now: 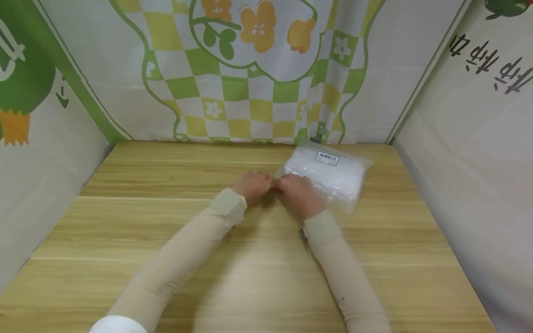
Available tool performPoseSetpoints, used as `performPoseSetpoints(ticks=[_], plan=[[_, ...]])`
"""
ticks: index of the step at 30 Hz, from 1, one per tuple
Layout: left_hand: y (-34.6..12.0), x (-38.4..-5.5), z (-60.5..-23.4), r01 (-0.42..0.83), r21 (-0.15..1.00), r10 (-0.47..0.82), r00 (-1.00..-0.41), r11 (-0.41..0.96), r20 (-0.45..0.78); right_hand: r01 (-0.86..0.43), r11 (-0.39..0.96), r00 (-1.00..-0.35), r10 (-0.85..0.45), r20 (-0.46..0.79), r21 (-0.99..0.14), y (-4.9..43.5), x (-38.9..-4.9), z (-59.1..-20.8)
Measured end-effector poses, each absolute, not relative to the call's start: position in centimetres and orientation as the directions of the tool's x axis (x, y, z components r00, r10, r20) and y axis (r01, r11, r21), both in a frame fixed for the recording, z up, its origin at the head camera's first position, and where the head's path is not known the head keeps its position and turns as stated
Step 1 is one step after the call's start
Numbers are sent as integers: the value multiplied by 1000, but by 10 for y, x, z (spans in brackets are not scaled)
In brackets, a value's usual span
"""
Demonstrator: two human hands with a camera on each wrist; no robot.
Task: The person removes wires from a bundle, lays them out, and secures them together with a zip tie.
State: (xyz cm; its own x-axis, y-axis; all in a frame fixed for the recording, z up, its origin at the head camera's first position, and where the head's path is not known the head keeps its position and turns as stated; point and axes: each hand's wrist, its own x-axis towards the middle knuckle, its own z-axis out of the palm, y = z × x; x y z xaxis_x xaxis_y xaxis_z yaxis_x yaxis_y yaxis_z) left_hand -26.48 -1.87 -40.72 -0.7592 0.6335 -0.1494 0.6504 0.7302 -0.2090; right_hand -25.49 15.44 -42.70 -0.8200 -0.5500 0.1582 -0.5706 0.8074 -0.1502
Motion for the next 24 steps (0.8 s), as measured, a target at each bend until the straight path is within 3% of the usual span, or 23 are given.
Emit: performPoseSetpoints(ticks=[7,13,24], plan=[[-23,-258,-402,573,-104,543,-811,813,-217,-576,797,-817,-555,154,-182,148,-257,-419],[-32,-254,-397,537,-34,515,-823,843,-240,-650,735,-759,-612,223,-193,146,-255,-412],[-56,-248,-394,520,63,524,-842,852,-132,-677,678,-736,-615,284,-287,135,-249,-400]])
